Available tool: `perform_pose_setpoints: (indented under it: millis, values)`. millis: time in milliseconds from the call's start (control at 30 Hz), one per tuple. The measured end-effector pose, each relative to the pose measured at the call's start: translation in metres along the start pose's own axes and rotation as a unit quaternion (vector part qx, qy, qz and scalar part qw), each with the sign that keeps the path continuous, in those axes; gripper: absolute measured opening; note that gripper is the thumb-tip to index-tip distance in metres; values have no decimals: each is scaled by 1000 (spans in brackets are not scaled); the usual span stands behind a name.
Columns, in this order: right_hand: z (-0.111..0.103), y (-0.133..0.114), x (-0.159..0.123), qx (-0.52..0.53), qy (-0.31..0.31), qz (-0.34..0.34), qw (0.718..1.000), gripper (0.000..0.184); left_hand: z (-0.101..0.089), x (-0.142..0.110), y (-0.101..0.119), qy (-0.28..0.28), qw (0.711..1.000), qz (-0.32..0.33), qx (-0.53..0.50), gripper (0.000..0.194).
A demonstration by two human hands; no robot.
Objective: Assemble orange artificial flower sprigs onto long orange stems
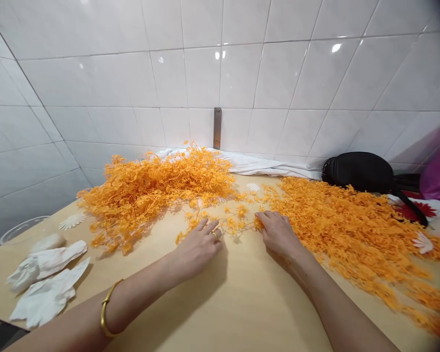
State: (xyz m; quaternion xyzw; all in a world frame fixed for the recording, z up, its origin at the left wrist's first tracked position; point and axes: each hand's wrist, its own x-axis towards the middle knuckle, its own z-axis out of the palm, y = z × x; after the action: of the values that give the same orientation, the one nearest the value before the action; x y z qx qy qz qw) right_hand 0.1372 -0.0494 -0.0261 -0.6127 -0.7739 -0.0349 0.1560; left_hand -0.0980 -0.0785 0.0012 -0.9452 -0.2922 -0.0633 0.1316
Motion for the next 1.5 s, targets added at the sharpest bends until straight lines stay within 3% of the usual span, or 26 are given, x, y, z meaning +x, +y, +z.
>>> perform_pose_setpoints:
  millis: [100, 233, 300, 367, 433, 467, 533, 633, 700, 767, 833, 933, 1067, 1167, 1267, 1400, 1500]
  values:
    - [-7, 8, 1, 85, -19, 14, 996, 42, 1, 1, -6, 0, 1000, -8, 16, 14]
    - [-14, 22, 5, 289, 12, 54, 956, 36, -12, 20, 13, 19, 992, -71, -102, 18]
    - [-14, 29, 6, 337, 70, 79, 935, 27, -10, 32, 30, 13, 969, -143, -203, 21]
    - [-10, 31, 7, 328, 123, 85, 933, 23, -2, 45, 45, 0, 920, -214, -328, 22]
    - [-3, 28, 6, 274, 138, 57, 950, 21, 10, 56, 55, -27, 833, -278, -477, 22]
    - [1, 25, 5, 234, 129, 37, 963, 21, 15, 62, 57, -41, 770, -313, -554, 21]
    - [9, 17, 4, 154, 95, 1, 983, 21, 22, 71, 58, -43, 611, -381, -692, 15]
    - [13, 7, 5, 105, 75, -11, 992, 12, 25, 83, 55, 33, 383, -439, -812, 11]
    - [10, 3, 6, 127, 104, -6, 986, 10, 25, 91, 51, 93, 281, -448, -844, 11]
    - [4, -1, 5, 170, 139, -8, 976, 10, 25, 98, 46, 130, 221, -446, -857, 7]
    - [-1, -6, 4, 233, 143, -21, 962, 12, 27, 103, 40, 156, 203, -431, -865, 5]
    - [-5, -12, 2, 341, 112, -13, 933, 17, 32, 105, 30, 193, 225, -392, -871, 5]
    - [-2, -6, 3, 448, 113, 70, 884, 21, 37, 100, 18, 217, 255, -385, -860, 6]
    - [-3, 1, 5, 496, 136, 114, 850, 22, 41, 97, 14, 223, 254, -399, -852, 10]
    - [-5, 0, 5, 508, 129, 114, 844, 25, 44, 95, 14, 231, 249, -384, -859, 11]
    - [-1, -10, 4, 508, 58, 73, 857, 23, 47, 95, 16, 222, 257, -353, -872, 15]
    - [3, -12, 4, 539, 63, 78, 836, 22, 48, 94, 16, 205, 245, -334, -887, 13]
